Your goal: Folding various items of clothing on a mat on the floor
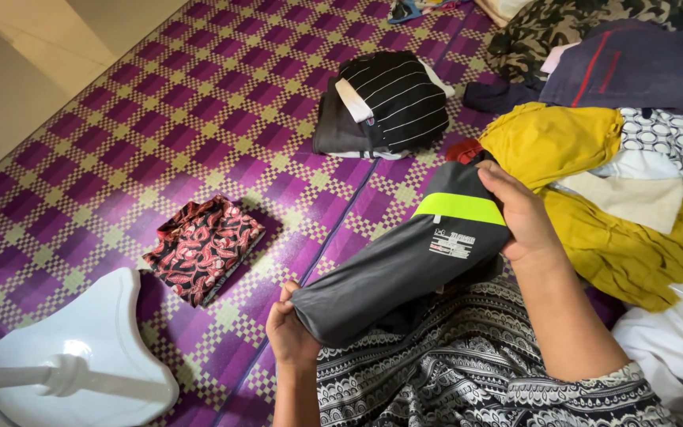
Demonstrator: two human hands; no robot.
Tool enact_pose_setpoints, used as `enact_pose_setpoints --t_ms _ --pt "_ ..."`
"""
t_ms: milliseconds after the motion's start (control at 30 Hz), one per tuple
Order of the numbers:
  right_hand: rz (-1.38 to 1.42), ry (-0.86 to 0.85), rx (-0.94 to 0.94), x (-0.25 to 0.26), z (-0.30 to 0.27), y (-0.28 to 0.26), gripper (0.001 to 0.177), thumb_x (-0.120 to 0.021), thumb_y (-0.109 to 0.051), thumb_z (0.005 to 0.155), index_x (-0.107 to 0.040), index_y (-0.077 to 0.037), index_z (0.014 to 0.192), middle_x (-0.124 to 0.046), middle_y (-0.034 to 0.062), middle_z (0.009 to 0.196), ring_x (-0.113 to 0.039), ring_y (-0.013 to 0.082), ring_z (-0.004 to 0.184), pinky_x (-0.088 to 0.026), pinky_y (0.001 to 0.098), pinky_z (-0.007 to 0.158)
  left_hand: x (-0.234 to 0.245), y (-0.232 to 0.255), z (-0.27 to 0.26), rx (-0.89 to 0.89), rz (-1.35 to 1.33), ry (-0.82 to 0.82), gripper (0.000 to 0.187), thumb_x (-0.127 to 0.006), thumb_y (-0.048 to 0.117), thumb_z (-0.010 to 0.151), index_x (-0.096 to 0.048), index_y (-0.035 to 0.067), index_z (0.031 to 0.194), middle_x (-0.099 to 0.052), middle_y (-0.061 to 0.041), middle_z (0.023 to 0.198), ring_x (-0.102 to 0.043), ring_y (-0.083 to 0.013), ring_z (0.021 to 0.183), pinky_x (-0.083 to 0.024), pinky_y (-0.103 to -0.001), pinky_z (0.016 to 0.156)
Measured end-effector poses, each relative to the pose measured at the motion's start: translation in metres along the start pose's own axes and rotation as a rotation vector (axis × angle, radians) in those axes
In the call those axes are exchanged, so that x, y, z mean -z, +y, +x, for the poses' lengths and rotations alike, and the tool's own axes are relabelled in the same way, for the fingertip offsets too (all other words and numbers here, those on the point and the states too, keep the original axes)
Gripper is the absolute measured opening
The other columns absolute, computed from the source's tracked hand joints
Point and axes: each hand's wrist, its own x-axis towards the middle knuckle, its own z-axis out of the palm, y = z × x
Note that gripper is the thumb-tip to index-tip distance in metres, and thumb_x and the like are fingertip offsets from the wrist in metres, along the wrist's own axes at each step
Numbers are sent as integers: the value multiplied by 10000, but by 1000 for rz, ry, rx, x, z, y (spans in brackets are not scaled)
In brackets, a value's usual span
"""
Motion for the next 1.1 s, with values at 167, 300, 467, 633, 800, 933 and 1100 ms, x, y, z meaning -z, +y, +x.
enact_pose_setpoints --t_ms 167,300,467,633,800,933,1100 --pt "63 -144 -28 -5 -7 -4 128 -646 -110 974 -633 -166 860 -665 -52 866 -656 80 832 -519 214 797 7 2 4 -7 7 -20 123 -536 141 751 -443 87 809 -476 -52 730 -500 -209 696 -396 -356 737" --pt "73 -149 -48 -9 -11 -8 126 -653 -104 972 -636 -162 862 -674 -49 865 -666 88 825 -528 214 780 7 6 4 -11 139 13 100 -522 129 743 -486 74 819 -487 -41 697 -484 -184 648 -390 -328 673" --pt "45 -227 -46 -15 -14 -11 122 -627 -149 983 -581 -160 871 -624 -35 836 -633 93 788 -494 211 729 2 10 6 -57 228 1 66 -499 110 764 -505 58 804 -484 -46 713 -460 -170 653 -378 -308 668" --pt "54 -193 -47 -17 -14 -12 125 -646 -127 975 -605 -161 862 -633 -50 839 -644 90 796 -512 214 745 5 12 11 -62 249 7 80 -485 105 788 -522 58 842 -533 -73 727 -519 -199 696 -412 -319 702" --pt "45 -195 -28 -14 -11 -11 77 -646 -140 973 -624 -153 901 -636 -44 856 -642 88 816 -503 211 757 -17 18 13 -47 308 55 53 -526 68 794 -524 72 846 -680 -208 950 -616 -277 843 -484 -354 798" --pt "10 -189 -36 -22 -14 -14 82 -623 -151 992 -606 -154 912 -670 -17 873 -658 105 813 -521 224 729 -27 15 29 -150 979 254 96 -594 67 796 -536 132 837 -734 -117 1181 -624 -214 1014 -441 -310 852" --pt "-37 -270 185 -44 -3 -11 101 -658 -139 1004 -589 -107 938 -581 -25 807 -638 107 821 -553 250 828 -102 -4 39 -605 1263 68 306 -730 48 845 -646 27 1138 -679 -229 1180 -700 -396 1017 -597 -486 810"
